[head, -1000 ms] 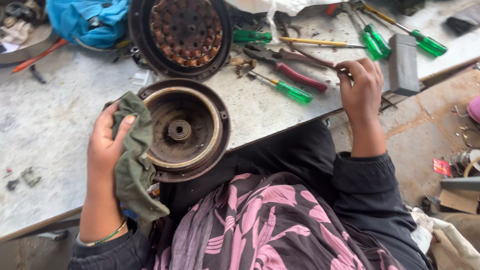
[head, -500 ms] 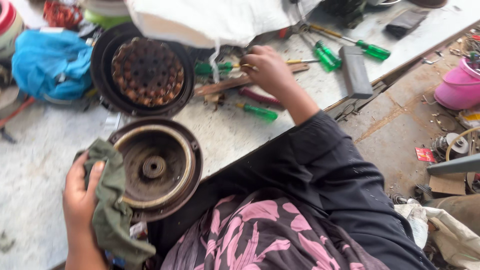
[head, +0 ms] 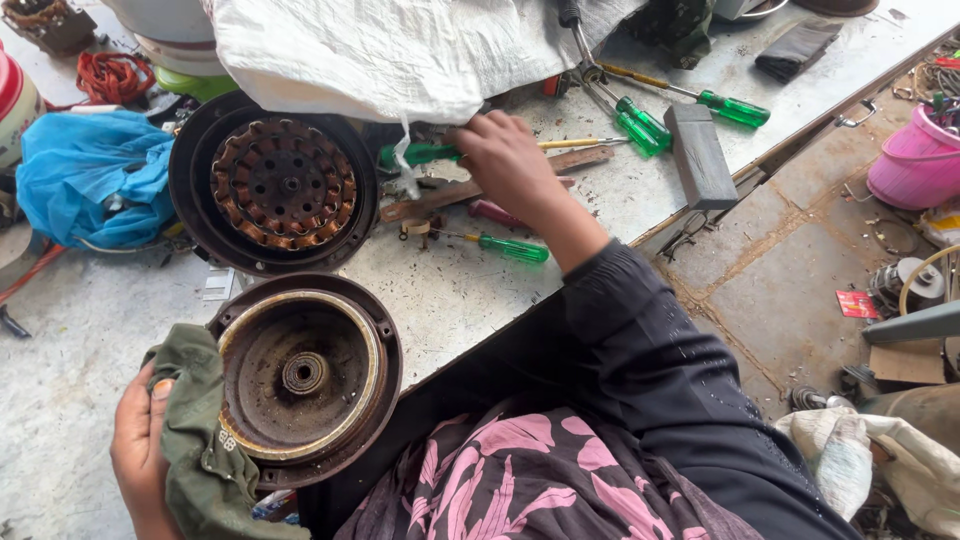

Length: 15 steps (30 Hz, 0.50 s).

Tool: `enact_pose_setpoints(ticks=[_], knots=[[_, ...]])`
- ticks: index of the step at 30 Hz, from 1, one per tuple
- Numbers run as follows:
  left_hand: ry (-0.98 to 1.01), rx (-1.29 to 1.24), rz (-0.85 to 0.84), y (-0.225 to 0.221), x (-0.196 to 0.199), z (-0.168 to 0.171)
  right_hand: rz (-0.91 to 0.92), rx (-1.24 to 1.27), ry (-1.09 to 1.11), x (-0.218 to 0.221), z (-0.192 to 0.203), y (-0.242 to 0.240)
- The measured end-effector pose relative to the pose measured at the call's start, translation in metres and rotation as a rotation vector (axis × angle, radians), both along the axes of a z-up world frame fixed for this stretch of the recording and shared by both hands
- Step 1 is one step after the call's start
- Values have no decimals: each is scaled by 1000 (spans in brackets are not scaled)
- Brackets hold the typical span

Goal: The person pulls apart a ceiling fan motor by hand, wipes the internal motor housing and stator with a cloth, removes and counts paper currency and coins from a small container, and cleans the motor parts using a cloth and a screwdriver.

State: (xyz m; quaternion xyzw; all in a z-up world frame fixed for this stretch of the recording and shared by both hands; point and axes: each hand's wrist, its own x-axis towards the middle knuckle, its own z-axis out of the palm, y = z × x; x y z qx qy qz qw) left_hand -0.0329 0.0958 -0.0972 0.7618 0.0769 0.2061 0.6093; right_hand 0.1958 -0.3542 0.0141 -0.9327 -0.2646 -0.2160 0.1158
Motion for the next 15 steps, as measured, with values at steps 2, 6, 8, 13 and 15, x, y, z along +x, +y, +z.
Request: enact_pose_setpoints(ticks=[2, 6, 8, 13, 15], knots=[[-41, 67, -4, 12, 3, -18, 13, 103, -69, -15, 6, -5], [-87, 143, -53, 40, 24, -65, 227, 389, -201, -52, -11, -44], [-168, 481, -32, 41, 35, -79, 127, 164, -306, -44, -26, -77], [-85, 249, 118, -12, 39, -37, -36, 179, 11, -57, -62, -132], [-84, 217, 145, -24, 24, 0, -7, 164, 75, -61, -59, -91]])
